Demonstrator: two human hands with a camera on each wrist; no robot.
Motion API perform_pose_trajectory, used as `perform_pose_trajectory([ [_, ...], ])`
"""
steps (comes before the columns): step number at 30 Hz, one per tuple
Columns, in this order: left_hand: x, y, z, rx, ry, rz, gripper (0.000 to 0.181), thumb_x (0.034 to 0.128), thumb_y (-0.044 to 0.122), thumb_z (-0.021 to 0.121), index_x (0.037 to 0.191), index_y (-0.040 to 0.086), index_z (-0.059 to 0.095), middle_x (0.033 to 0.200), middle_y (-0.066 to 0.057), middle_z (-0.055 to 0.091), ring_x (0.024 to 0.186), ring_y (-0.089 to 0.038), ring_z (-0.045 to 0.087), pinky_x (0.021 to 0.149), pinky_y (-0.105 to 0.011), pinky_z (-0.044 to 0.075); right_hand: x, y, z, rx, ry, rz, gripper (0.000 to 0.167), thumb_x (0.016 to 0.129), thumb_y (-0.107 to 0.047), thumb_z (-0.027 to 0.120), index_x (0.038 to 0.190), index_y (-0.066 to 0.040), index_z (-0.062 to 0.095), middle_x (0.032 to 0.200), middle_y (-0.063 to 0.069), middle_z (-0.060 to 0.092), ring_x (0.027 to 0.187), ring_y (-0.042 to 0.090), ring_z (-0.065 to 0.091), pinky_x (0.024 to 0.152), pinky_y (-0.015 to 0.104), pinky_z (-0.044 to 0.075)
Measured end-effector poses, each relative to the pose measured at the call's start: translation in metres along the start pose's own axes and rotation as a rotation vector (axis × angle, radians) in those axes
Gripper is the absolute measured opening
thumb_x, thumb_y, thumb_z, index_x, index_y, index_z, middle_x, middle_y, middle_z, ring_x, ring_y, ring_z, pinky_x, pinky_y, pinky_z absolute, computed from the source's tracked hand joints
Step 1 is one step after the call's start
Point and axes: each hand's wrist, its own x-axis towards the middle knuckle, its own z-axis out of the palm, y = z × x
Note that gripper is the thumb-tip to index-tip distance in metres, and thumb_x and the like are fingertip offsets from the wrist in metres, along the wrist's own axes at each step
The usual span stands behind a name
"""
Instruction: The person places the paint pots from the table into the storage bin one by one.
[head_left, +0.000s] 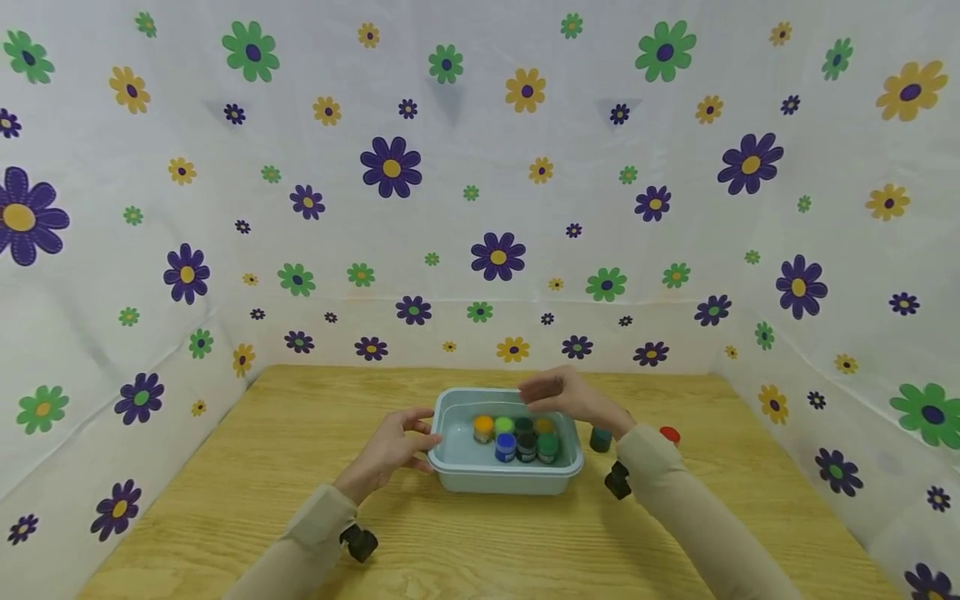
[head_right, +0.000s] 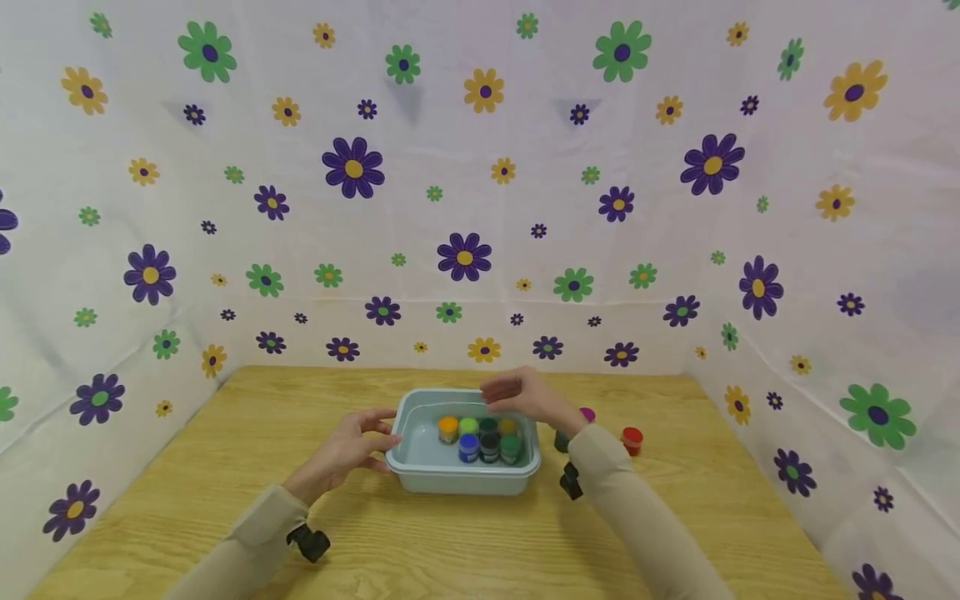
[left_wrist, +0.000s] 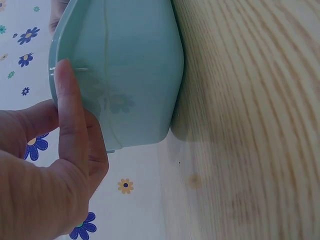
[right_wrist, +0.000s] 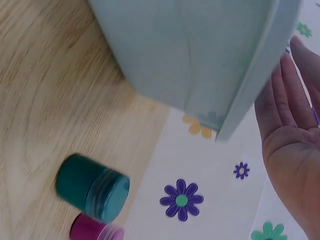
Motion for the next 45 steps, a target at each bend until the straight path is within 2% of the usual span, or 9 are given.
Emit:
perform_pose_trajectory([
  [4, -0.001, 0.001, 0.000, 0.001, 0.005, -0.010, 0.056, 0.0899, 0.004, 0.069, 0.142, 0.001, 0.048, 0.106, -0.017, 0.054, 0.083, -0.028, 0.065, 0.062, -0.039, 0.063, -0.011, 0.007, -0.012, 0.036, 0.024, -0.009, 0.041, 0.091, -0.008, 0.069, 0.130, -0.001, 0.061, 0.128, 0.023, 0.063, 0.115, 0.034, 0.064, 0.095, 0.035, 0.057],
  [7, -0.001, 0.002, 0.000, -0.001, 0.007, -0.009, 0.056, 0.0899, 0.004, 0.069, 0.142, 0.001, 0.048, 0.105, -0.017, 0.054, 0.084, -0.028, 0.066, 0.062, -0.040, 0.063, -0.019, 0.010, -0.021, 0.056, 0.046, -0.022, 0.040, 0.091, -0.006, 0.068, 0.130, 0.000, 0.060, 0.129, 0.026, 0.061, 0.115, 0.038, 0.063, 0.093, 0.035, 0.057],
  [16, 0.000, 0.003, 0.002, -0.001, 0.003, 0.009, 0.056, 0.0904, 0.004, 0.068, 0.142, 0.000, 0.048, 0.104, -0.016, 0.053, 0.081, -0.027, 0.065, 0.061, -0.040, 0.063, -0.043, 0.026, -0.045, -0.044, 0.067, 0.030, 0.037, 0.092, -0.011, 0.068, 0.128, -0.001, 0.062, 0.127, 0.022, 0.063, 0.115, 0.036, 0.063, 0.093, 0.037, 0.057],
  [21, -0.001, 0.002, 0.003, -0.002, -0.002, 0.008, 0.056, 0.0907, 0.004, 0.068, 0.142, 0.001, 0.047, 0.105, -0.016, 0.052, 0.083, -0.028, 0.064, 0.062, -0.040, 0.063, -0.055, 0.036, -0.054, -0.044, 0.066, 0.048, 0.041, 0.092, -0.014, 0.069, 0.129, 0.002, 0.060, 0.130, 0.026, 0.060, 0.117, 0.038, 0.061, 0.093, 0.037, 0.058],
  [28, 0.000, 0.003, 0.002, -0.007, 0.002, 0.000, 0.056, 0.0903, 0.003, 0.068, 0.143, 0.001, 0.047, 0.106, -0.016, 0.052, 0.082, -0.027, 0.064, 0.062, -0.041, 0.063, -0.066, 0.044, -0.060, -0.073, 0.051, 0.113, 0.039, 0.092, -0.012, 0.068, 0.130, -0.004, 0.060, 0.132, 0.024, 0.060, 0.120, 0.041, 0.059, 0.095, 0.039, 0.057],
  [35, -0.001, 0.002, 0.002, -0.006, 0.002, -0.003, 0.055, 0.0904, 0.002, 0.068, 0.142, 0.000, 0.048, 0.106, -0.016, 0.051, 0.082, -0.027, 0.064, 0.060, -0.039, 0.063, -0.068, 0.057, -0.058, -0.190, -0.006, 0.109, 0.042, 0.089, -0.006, 0.070, 0.129, 0.004, 0.059, 0.128, 0.025, 0.062, 0.119, 0.042, 0.058, 0.095, 0.043, 0.056],
  [41, -0.001, 0.002, 0.003, -0.006, 0.002, 0.000, 0.055, 0.0903, 0.002, 0.068, 0.142, 0.001, 0.048, 0.105, -0.016, 0.051, 0.079, -0.025, 0.063, 0.060, -0.039, 0.063, -0.068, 0.068, -0.053, -0.187, -0.005, 0.112, 0.043, 0.086, -0.001, 0.071, 0.127, 0.006, 0.060, 0.127, 0.024, 0.063, 0.118, 0.041, 0.059, 0.101, 0.052, 0.050],
  [45, 0.000, 0.002, 0.002, -0.007, 0.003, 0.000, 0.055, 0.0902, 0.002, 0.068, 0.142, 0.001, 0.048, 0.105, -0.016, 0.052, 0.077, -0.024, 0.063, 0.060, -0.039, 0.063, -0.069, 0.073, -0.054, -0.196, -0.014, 0.105, 0.042, 0.084, 0.001, 0.072, 0.125, 0.006, 0.062, 0.126, 0.023, 0.063, 0.118, 0.040, 0.059, 0.102, 0.053, 0.049],
])
